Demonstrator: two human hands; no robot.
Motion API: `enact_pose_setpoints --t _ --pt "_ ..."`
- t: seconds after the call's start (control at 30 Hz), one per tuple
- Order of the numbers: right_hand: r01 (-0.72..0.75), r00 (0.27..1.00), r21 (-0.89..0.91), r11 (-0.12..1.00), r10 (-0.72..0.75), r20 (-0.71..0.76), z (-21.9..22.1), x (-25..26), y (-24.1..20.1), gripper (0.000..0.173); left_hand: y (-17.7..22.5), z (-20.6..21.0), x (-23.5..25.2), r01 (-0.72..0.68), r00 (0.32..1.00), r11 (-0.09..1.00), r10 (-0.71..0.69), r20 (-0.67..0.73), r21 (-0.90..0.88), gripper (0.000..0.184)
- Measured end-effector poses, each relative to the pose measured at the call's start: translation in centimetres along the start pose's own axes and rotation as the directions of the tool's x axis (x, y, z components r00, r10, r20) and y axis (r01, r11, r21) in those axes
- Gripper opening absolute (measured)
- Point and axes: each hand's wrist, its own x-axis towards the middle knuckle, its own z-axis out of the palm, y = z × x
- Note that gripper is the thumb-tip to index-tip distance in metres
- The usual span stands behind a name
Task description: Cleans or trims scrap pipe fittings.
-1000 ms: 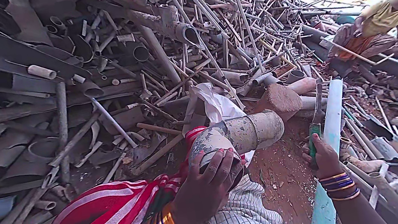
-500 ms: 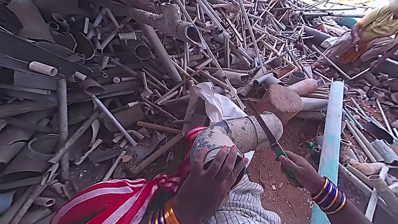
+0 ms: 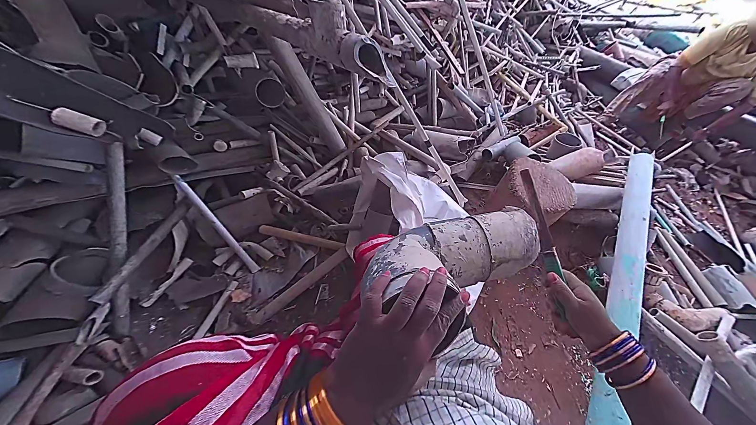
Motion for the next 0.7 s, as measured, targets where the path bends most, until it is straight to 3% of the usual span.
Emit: enact_pose_setpoints --t 0.03,0.07,0.1,0.17,0.23,0.27,0.33,0.37,0.4,0.47,0.53,0.57,0.6,0.63,0.67,0.7 --pt "-0.016 0.99 -0.057 0.998 0.024 0.141 0.1 -0.3 0.4 0.028 -0.1 0.0 0.0 -0.008 1.0 1.0 0.008 0.003 0.003 0.067" --pt "-0.017 0.982 -0.054 0.998 0.027 0.187 0.1 -0.5 0.7 0.027 -0.1 0.0 0.0 -0.014 1.0 1.0 0.014 0.006 0.001 0.067" --pt "0.005 0.99 -0.005 1.0 -0.004 0.141 -0.1 -0.4 0.7 0.028 -0.1 0.0 0.0 -0.013 1.0 1.0 0.013 0.009 0.002 0.067" --pt "0.087 0.989 0.176 0.981 -0.063 -0.137 -0.5 0.1 -0.1 0.029 0.0 0.0 0.1 0.004 1.0 1.0 -0.004 0.008 -0.002 0.07" --pt "0.11 0.948 0.268 0.957 -0.02 -0.318 -0.1 0.7 -0.7 0.03 0.0 -0.1 0.1 0.017 1.0 1.0 -0.017 0.013 -0.009 0.071" --pt "0.08 0.965 0.197 0.977 -0.026 -0.261 0.2 0.4 -0.3 0.03 -0.1 -0.1 0.1 0.018 1.0 1.0 -0.018 0.013 -0.009 0.071" --pt "0.047 0.994 -0.088 0.995 -0.038 0.101 0.5 -0.4 0.7 0.03 -0.2 0.0 0.0 0.003 1.0 1.0 -0.003 0.009 0.0 0.068" --pt "0.066 0.978 -0.174 0.983 -0.029 0.209 0.5 -0.6 0.9 0.031 0.0 0.1 0.0 -0.01 1.0 1.0 0.01 0.008 0.007 0.064" --pt "0.095 0.974 -0.202 0.975 -0.048 0.223 0.2 -0.6 0.7 0.032 0.2 0.1 0.0 -0.02 1.0 1.0 0.02 0.002 0.014 0.061" --pt "0.121 0.993 -0.019 0.992 -0.121 0.0 -0.6 0.0 0.0 0.029 0.5 0.2 0.0 -0.024 1.0 0.999 0.024 -0.01 0.023 0.057" --pt "0.126 0.947 0.2 0.972 -0.058 -0.315 -0.4 0.9 -0.9 0.029 0.6 0.1 0.0 -0.019 1.0 1.0 0.019 -0.006 0.013 0.058" --pt "0.112 0.933 0.21 0.971 -0.03 -0.359 -0.2 1.1 -0.8 0.03 0.5 0.0 0.0 -0.018 1.0 1.0 0.018 0.0 0.007 0.059" --pt "0.074 0.958 0.147 0.986 -0.029 -0.287 0.1 0.8 -0.2 0.03 0.5 -0.1 -0.1 -0.019 1.0 1.0 0.019 0.007 0.004 0.06" --pt "0.03 0.994 0.037 0.999 -0.026 -0.109 0.4 0.3 0.6 0.03 0.4 -0.1 -0.1 -0.024 1.0 1.0 0.024 0.014 0.007 0.06" --pt "0.005 0.998 -0.059 0.998 -0.001 0.069 0.6 -0.1 1.2 0.03 0.4 0.0 0.0 -0.035 0.999 0.999 0.035 0.019 0.013 0.059" --pt "-0.013 0.989 -0.084 0.996 0.025 0.145 0.6 -0.4 1.4 0.03 0.5 0.0 0.0 -0.047 0.999 0.999 0.047 0.024 0.02 0.058"
